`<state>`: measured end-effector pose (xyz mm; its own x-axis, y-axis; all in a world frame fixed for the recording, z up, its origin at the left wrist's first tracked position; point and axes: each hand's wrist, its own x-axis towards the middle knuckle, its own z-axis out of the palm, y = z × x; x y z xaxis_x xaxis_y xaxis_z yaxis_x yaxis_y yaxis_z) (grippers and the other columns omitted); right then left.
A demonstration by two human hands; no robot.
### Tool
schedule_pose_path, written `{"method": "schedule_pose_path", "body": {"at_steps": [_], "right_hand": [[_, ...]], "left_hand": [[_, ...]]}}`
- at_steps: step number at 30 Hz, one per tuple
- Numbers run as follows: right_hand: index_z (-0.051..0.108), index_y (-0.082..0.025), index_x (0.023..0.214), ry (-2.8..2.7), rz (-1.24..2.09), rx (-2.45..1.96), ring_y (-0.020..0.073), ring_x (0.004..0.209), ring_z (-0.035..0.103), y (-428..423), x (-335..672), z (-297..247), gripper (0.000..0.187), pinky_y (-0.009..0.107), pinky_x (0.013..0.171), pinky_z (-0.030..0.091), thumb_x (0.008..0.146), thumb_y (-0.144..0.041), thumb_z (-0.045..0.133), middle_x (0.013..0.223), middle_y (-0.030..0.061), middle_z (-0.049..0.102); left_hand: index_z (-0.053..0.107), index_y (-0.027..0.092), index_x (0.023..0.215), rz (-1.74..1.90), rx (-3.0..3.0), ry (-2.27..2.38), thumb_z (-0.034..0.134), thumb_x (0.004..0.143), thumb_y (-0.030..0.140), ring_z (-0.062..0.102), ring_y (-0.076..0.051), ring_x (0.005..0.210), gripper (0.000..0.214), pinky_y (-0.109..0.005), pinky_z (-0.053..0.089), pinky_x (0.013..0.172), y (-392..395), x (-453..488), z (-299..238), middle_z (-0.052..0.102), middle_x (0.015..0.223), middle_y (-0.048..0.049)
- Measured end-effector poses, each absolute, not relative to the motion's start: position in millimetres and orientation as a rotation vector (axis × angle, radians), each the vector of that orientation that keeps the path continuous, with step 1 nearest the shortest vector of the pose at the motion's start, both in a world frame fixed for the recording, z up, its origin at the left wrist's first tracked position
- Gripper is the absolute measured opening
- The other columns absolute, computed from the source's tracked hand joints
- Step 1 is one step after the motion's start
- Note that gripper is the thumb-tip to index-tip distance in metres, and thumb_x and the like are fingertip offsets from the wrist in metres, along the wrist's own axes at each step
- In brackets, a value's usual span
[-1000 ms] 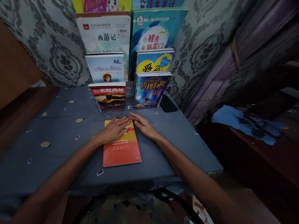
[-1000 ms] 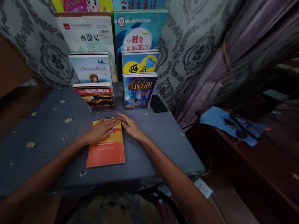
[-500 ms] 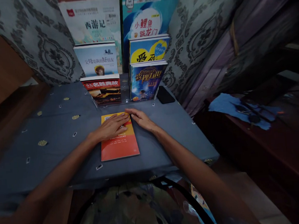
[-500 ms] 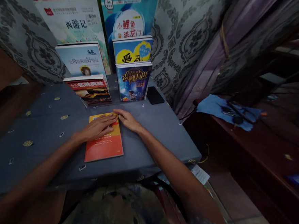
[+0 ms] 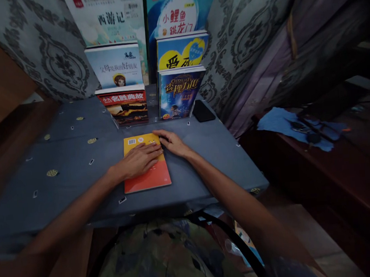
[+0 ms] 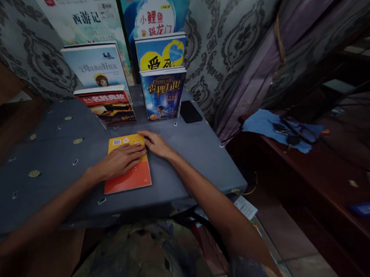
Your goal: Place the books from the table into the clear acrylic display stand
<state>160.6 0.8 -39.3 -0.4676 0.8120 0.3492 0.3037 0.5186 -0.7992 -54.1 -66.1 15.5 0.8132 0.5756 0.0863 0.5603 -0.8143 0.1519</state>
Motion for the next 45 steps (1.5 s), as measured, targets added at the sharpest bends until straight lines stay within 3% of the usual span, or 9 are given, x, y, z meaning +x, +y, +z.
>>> {"method": "schedule_pose_path", "body": {"at_steps": [5, 12, 18, 29, 34, 39, 43, 45], "right_hand": [[0.058, -0.019, 0.139, -2.057, 0.800, -0.922, 0.0206, 0.128, 0.060, -4, 160, -39, 0.052, 0.043, 0.114, 0.043, 0.089, -0.014, 0.045, 0.140, 0.0069, 0.064], [0.058, -0.020, 0.139, -2.091, 0.728, -0.918, 0.0231, 0.141, 0.050, -8, 157, -41, 0.050, 0.047, 0.119, 0.038, 0.089, -0.016, 0.049, 0.145, 0.0089, 0.060], [0.058, -0.022, 0.139, -2.120, 0.688, -0.914, 0.0216, 0.142, 0.048, -11, 156, -41, 0.050, 0.049, 0.119, 0.038, 0.090, -0.014, 0.047, 0.145, 0.0070, 0.060], [0.063, -0.019, 0.132, -2.190, 0.583, -0.953, 0.0240, 0.144, 0.046, -18, 150, -34, 0.039, 0.052, 0.121, 0.035, 0.097, -0.019, 0.046, 0.145, 0.0117, 0.059], [0.064, -0.020, 0.133, -2.239, 0.555, -0.979, 0.0261, 0.144, 0.045, -53, 158, -26, 0.039, 0.053, 0.119, 0.038, 0.101, -0.022, 0.042, 0.144, 0.0127, 0.060], [0.051, -0.020, 0.147, -2.386, 0.493, -0.987, 0.0252, 0.148, 0.040, -109, 175, -18, 0.045, 0.053, 0.119, 0.037, 0.105, -0.032, 0.037, 0.155, 0.0135, 0.048], [0.037, -0.021, 0.155, -2.506, 0.394, -0.987, 0.0266, 0.149, 0.037, -139, 185, -14, 0.059, 0.055, 0.120, 0.034, 0.103, -0.045, 0.046, 0.158, 0.0149, 0.042], [0.029, -0.022, 0.159, -2.563, 0.341, -0.967, 0.0274, 0.150, 0.034, -150, 189, -13, 0.070, 0.056, 0.121, 0.033, 0.099, -0.052, 0.051, 0.160, 0.0153, 0.039]], "left_hand": [[0.057, 0.026, 0.141, 0.256, 2.897, 0.808, 0.035, 0.106, 0.036, 0.044, -0.022, 0.144, 0.042, -0.048, 0.033, 0.120, -79, -52, 19, 0.054, 0.151, -0.0065], [0.060, 0.026, 0.137, 0.256, 2.936, 0.775, 0.034, 0.106, 0.034, 0.048, -0.023, 0.141, 0.041, -0.048, 0.033, 0.119, -102, -50, 21, 0.058, 0.146, -0.0070], [0.055, 0.026, 0.142, 0.243, 2.927, 0.752, 0.035, 0.106, 0.035, 0.042, -0.023, 0.145, 0.042, -0.048, 0.030, 0.121, -118, -53, 18, 0.053, 0.152, -0.0068], [0.052, 0.029, 0.145, 0.181, 2.916, 0.832, 0.035, 0.107, 0.039, 0.036, -0.023, 0.149, 0.043, -0.051, 0.022, 0.124, -144, -54, 17, 0.048, 0.156, -0.0073], [0.029, 0.026, 0.158, 0.199, 2.916, 0.948, 0.041, 0.101, 0.057, 0.028, -0.026, 0.153, 0.066, -0.054, 0.013, 0.126, -156, -82, 9, 0.034, 0.163, -0.0118], [0.001, 0.020, 0.163, 0.262, 2.857, 1.134, 0.050, 0.091, 0.070, 0.018, -0.032, 0.155, 0.100, -0.053, 0.019, 0.124, -170, -122, -2, 0.018, 0.167, -0.0189], [-0.004, 0.021, 0.162, 0.264, 2.869, 1.101, 0.053, 0.086, 0.075, 0.022, -0.033, 0.154, 0.110, -0.053, 0.020, 0.124, -183, -130, -4, 0.020, 0.166, -0.0193], [-0.002, 0.021, 0.163, 0.266, 2.876, 1.093, 0.055, 0.091, 0.067, 0.025, -0.032, 0.153, 0.102, -0.054, 0.021, 0.124, -192, -129, -4, 0.023, 0.166, -0.0182]]}}
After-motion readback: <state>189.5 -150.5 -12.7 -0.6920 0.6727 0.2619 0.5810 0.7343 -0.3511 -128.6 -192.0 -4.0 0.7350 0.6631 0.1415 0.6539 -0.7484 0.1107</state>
